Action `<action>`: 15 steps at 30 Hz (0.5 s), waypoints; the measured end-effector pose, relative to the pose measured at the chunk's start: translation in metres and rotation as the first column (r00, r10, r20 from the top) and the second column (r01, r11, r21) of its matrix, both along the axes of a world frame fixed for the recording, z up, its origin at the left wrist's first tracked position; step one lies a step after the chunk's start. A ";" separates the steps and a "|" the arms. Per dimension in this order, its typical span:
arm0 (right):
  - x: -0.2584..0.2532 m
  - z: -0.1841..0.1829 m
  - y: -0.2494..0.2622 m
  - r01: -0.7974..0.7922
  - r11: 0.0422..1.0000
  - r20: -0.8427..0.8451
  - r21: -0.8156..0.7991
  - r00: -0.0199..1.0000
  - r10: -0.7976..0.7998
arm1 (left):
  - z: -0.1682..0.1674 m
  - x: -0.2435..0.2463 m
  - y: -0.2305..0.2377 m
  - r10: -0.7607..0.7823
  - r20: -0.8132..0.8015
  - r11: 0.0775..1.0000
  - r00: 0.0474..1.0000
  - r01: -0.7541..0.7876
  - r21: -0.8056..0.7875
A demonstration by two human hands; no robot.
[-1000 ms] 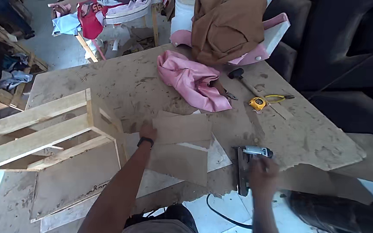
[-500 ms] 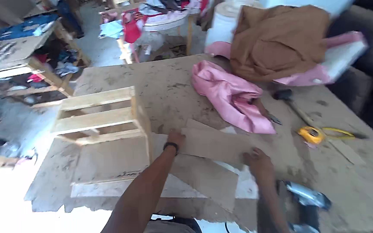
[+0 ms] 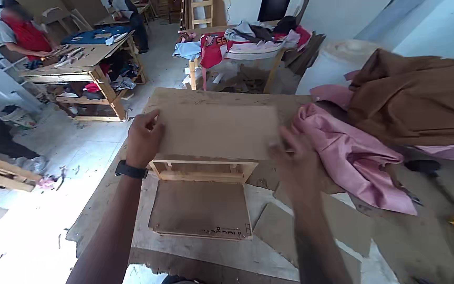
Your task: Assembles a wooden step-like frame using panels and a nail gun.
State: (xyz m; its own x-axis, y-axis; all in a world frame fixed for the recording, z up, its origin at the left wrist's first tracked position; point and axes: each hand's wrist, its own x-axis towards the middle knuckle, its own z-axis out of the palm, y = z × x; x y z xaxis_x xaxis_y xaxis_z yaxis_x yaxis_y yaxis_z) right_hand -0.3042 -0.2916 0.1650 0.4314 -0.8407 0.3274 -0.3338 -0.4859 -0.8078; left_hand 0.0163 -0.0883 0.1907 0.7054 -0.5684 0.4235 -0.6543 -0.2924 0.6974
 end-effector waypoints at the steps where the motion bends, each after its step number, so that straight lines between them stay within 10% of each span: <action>1: 0.021 -0.010 0.001 0.026 1.000 -0.039 -0.013 0.999 -0.026 | -0.021 0.020 0.004 0.005 -0.038 0.999 0.999 -0.004 0.039; 6: 0.063 -0.067 0.010 0.161 0.985 -0.118 -0.063 0.979 -0.168 | -0.081 0.041 0.013 0.003 -0.207 0.998 0.978 0.009 0.056; 15: 0.074 -0.079 0.006 0.183 0.983 -0.091 0.012 0.979 -0.181 | -0.080 0.033 0.005 -0.133 -0.254 0.963 0.958 0.185 0.194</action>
